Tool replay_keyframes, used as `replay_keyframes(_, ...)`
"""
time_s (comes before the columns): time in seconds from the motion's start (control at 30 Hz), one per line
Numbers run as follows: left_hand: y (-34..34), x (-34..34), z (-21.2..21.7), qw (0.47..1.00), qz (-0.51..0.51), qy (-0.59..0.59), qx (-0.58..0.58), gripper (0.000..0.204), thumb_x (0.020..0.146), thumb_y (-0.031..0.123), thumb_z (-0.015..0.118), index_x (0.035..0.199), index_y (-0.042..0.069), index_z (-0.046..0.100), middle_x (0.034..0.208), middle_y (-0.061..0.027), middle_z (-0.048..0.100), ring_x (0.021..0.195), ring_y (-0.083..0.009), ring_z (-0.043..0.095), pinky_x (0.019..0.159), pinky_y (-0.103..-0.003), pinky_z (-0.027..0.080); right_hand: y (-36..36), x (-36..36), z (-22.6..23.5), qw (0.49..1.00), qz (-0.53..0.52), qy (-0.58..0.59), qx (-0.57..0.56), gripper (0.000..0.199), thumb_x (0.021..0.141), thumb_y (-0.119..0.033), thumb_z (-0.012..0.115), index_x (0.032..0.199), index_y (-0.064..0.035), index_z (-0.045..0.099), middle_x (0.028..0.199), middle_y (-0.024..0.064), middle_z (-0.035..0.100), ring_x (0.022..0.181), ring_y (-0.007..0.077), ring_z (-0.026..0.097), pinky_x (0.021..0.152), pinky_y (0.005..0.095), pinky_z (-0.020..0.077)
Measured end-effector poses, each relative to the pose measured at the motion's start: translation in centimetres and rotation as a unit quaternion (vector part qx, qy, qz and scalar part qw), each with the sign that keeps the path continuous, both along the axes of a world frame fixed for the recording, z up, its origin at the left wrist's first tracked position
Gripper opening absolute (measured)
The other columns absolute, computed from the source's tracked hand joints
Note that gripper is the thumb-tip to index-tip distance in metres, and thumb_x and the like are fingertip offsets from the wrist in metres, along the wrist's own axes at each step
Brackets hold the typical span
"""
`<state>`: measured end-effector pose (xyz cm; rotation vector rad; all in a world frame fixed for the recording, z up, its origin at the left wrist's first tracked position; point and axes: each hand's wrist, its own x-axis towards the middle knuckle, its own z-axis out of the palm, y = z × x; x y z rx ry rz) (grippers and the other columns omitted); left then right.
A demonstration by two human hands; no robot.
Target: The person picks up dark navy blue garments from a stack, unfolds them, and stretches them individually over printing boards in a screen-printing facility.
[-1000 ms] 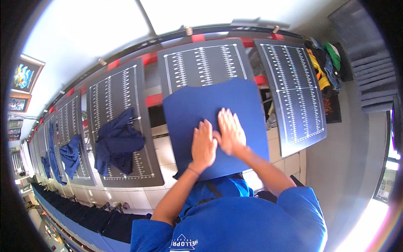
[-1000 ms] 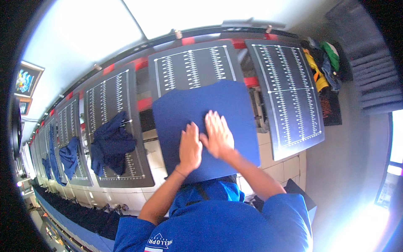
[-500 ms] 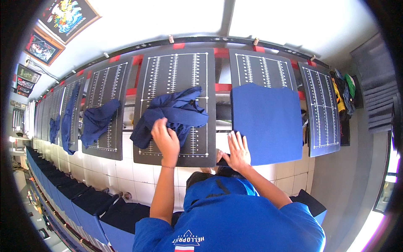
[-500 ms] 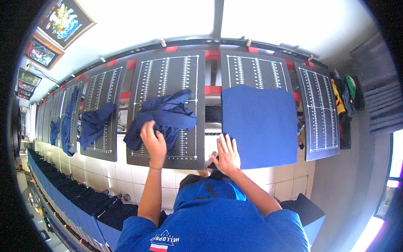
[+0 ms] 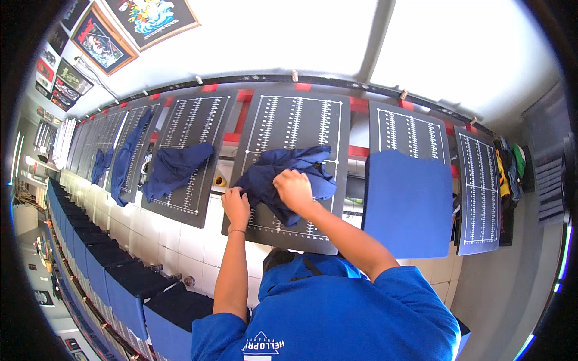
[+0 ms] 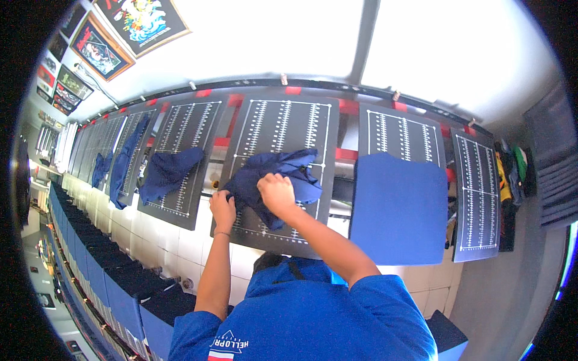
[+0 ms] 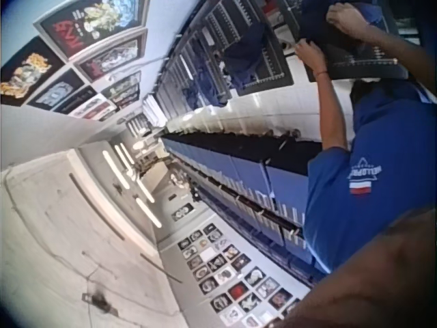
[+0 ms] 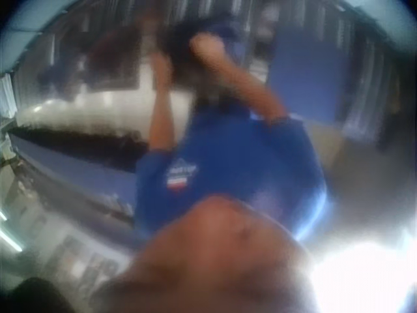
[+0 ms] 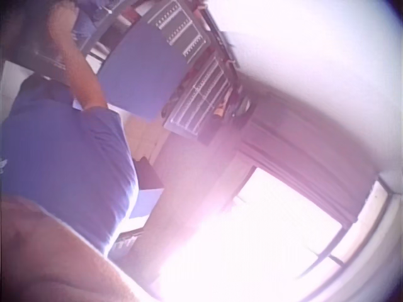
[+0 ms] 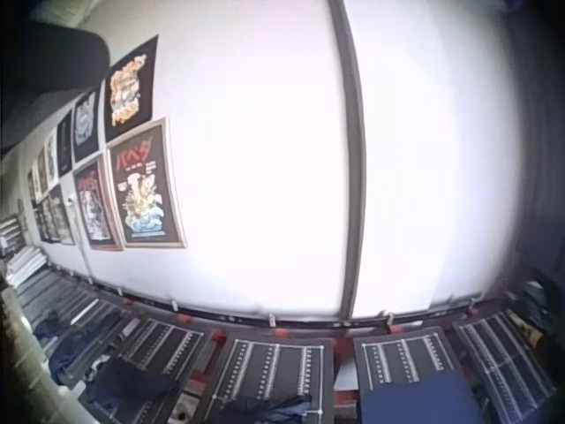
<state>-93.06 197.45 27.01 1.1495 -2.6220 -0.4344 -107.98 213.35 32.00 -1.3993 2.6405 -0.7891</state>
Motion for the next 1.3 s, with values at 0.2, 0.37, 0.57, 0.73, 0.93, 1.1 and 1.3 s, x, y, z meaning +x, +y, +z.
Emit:
replay_keyframes(0.2,-6.1,-0.6,5.2,0.937,-0.046,0.324,0.125,0.004,0.092,0.002,0.055,0.094,-0.001,0.056,0.085,-0.0171,0.06,0.08,-0.0302,0.06,0.078,-0.037,0.048,0.4,-7.1,14.0,0.892,-0.121,-0.2,-0.387,0.021,0.1,-0.024,0.056,0.096,-0.003,0.058,0.083,0.009,0.057,0.074,0.0178,0.062,0.067,0.0374,0.0514)
replay_keyframes(0.37,-13.4,-2.6,16.7,0.865,-0.115,0.484,0.07,0.007,0.093,0.004,0.056,0.091,-0.002,0.054,0.081,-0.0057,0.052,0.074,-0.0147,0.05,0.072,-0.029,0.044,6.8,-11.9,25.7,0.81,-0.256,-0.029,-0.527,0.016,0.096,-0.01,0.053,0.09,0.0016,0.063,0.088,0.0125,0.064,0.081,0.0243,0.066,0.069,0.0363,0.0562)
replay_keyframes(0.57,-23.6,-2.6,26.9,0.81,-0.104,0.575,0.043,0.006,0.091,0.004,0.055,0.085,0.002,0.054,0.081,0.0024,0.049,0.077,-0.0079,0.043,0.072,-0.024,0.039,17.8,-13.9,33.4,0.583,-0.195,0.025,-0.788,0.023,0.095,-0.003,0.043,0.101,0.0174,0.051,0.106,0.0286,0.059,0.092,0.042,0.067,0.084,0.0485,0.0626)
replay_keyframes(0.73,-30.9,-0.7,31.4,0.783,-0.091,0.613,0.057,0.006,0.093,0.009,0.057,0.089,0.005,0.058,0.085,0.0036,0.053,0.082,-0.008,0.047,0.077,-0.023,0.04,24.7,-17.4,34.8,0.614,-0.288,0.039,-0.734,0.023,0.094,-0.003,0.043,0.098,0.0151,0.056,0.101,0.0227,0.062,0.088,0.037,0.068,0.081,0.0461,0.0639)
replay_keyframes(0.93,-22.0,-1.0,41.9,0.651,-0.207,0.56,0.468,0.039,0.095,0.022,0.059,0.128,0.002,0.058,0.119,-0.0089,0.065,0.109,-0.0192,0.064,0.097,-0.032,0.049,24.3,-23.2,37.5,0.739,-0.223,0.039,-0.634,0.027,0.1,-0.014,0.052,0.118,0.0036,0.059,0.116,0.0178,0.063,0.11,0.0242,0.061,0.099,0.034,0.0488)
replay_keyframes(1.1,-13.2,-4.3,45.7,0.664,-0.419,0.528,0.325,0.036,0.094,0.009,0.06,0.127,-0.003,0.055,0.127,-0.0139,0.06,0.111,-0.0202,0.062,0.092,-0.031,0.051,3.5,-1.1,37.3,0.891,-0.027,0.057,-0.449,0.078,0.076,-0.047,0.075,0.129,0.0028,0.047,0.12,0.0209,0.055,0.106,0.0304,0.058,0.094,0.0413,0.0479)
replay_keyframes(1.3,-3.0,-7.1,48.9,0.573,-0.477,0.485,0.458,0.023,0.098,0.016,0.055,0.117,0.003,0.057,0.096,-0.0064,0.061,0.087,-0.0159,0.064,0.078,-0.031,0.051,-5.6,7.3,29.8,0.916,-0.174,0.02,-0.362,0.069,0.074,-0.027,0.08,0.124,0.0062,0.046,0.096,0.0246,0.062,0.09,0.0349,0.067,0.076,0.0431,0.0522)
